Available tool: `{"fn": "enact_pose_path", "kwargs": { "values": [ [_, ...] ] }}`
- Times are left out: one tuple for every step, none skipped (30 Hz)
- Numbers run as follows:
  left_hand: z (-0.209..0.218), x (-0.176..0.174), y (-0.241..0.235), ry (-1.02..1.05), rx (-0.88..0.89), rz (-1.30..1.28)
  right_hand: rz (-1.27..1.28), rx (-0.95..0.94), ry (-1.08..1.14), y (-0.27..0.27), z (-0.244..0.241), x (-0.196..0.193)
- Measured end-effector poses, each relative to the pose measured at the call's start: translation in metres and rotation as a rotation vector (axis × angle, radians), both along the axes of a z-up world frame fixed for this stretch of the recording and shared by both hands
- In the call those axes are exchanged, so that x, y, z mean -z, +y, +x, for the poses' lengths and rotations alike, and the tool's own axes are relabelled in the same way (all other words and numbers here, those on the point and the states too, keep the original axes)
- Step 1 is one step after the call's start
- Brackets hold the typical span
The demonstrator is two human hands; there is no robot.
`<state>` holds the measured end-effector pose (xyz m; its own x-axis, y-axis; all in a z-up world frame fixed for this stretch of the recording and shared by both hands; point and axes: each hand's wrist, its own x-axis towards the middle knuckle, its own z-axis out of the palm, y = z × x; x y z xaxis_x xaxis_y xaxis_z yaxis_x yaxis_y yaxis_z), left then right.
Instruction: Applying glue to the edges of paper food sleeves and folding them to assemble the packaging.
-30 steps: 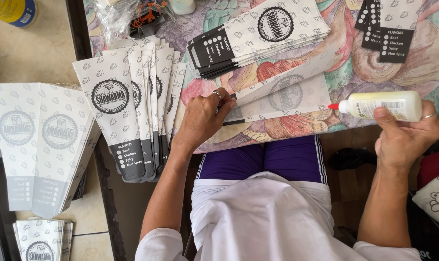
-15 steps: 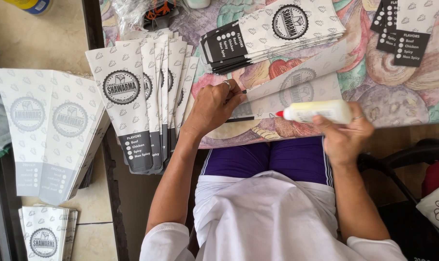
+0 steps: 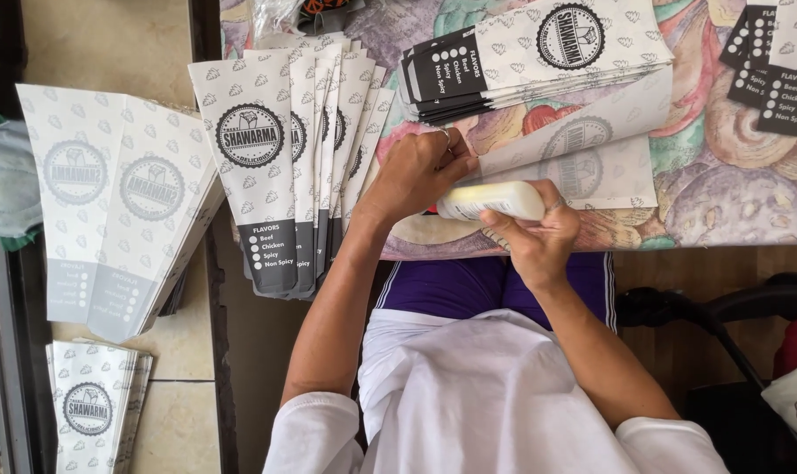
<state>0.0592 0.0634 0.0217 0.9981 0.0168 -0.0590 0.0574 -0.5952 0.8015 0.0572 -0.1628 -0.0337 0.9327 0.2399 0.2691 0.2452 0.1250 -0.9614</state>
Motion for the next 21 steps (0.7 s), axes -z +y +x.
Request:
{"fn": "enact_pose_path", "kwargs": {
  "values": [
    [0.001,0.001,0.000,0.000,0.005,0.000,0.017,-0.016,0.016,0.004,0.001,0.001],
    [-0.001,-0.002,0.000,0.000,0.008,0.000,0.017,-0.013,0.015,0.001,0.003,-0.002],
    [-0.002,-0.004,-0.001,-0.005,0.009,0.008,0.061,0.032,0.075,-0.002,0.005,-0.005],
    [-0.005,-0.006,-0.001,-0.008,0.006,0.015,0.105,0.072,0.136,-0.004,0.007,-0.009],
    [-0.008,-0.006,-0.004,-0.008,0.005,0.014,0.103,0.072,0.136,-0.023,0.015,-0.017],
    [-0.012,-0.005,-0.006,-0.117,0.039,0.038,0.243,0.117,0.169,-0.042,0.023,-0.026],
    [-0.016,-0.005,-0.009,-0.226,0.074,0.063,0.382,0.162,0.201,-0.061,0.031,-0.034],
    [-0.021,-0.009,-0.013,-0.230,0.078,0.060,0.381,0.166,0.195,-0.084,0.041,-0.040],
    [-0.027,-0.014,-0.017,-0.215,0.074,0.150,0.272,0.255,0.141,-0.108,0.051,-0.045],
    [-0.032,-0.018,-0.022,-0.199,0.073,0.239,0.162,0.347,0.087,-0.133,0.060,-0.051],
    [-0.036,-0.017,-0.025,-0.204,0.081,0.235,0.160,0.356,0.082,-0.152,0.069,-0.051],
    [-0.042,-0.016,-0.028,-0.252,0.089,0.227,0.009,0.430,0.128,-0.171,0.075,-0.050],
    [-0.049,-0.015,-0.032,-0.301,0.097,0.219,-0.142,0.503,0.174,-0.190,0.082,-0.049],
    [-0.050,-0.012,-0.034,-0.301,0.100,0.218,-0.143,0.506,0.175,-0.205,0.086,-0.041],
    [-0.051,-0.010,-0.037,-0.413,0.117,0.311,-0.316,0.485,0.161,-0.219,0.091,-0.032],
    [-0.052,-0.008,-0.039,-0.526,0.133,0.406,-0.488,0.460,0.146,-0.232,0.095,-0.024],
    [-0.053,-0.004,-0.040,-0.526,0.135,0.406,-0.488,0.461,0.147,-0.232,0.091,-0.032],
    [-0.054,-0.001,-0.041,-0.559,0.110,0.405,-0.841,0.475,-0.152,-0.231,0.088,-0.039],
    [-0.054,0.003,-0.041,-0.592,0.085,0.403,-1.179,0.452,-0.453,-0.231,0.086,-0.047],
    [-0.054,0.006,-0.042,-0.592,0.086,0.404,-1.178,0.453,-0.452,-0.215,0.082,-0.056],
    [-0.055,0.008,-0.043,-0.591,0.076,0.412,-1.075,0.421,-0.619,-0.199,0.078,-0.066]
  ]
}}
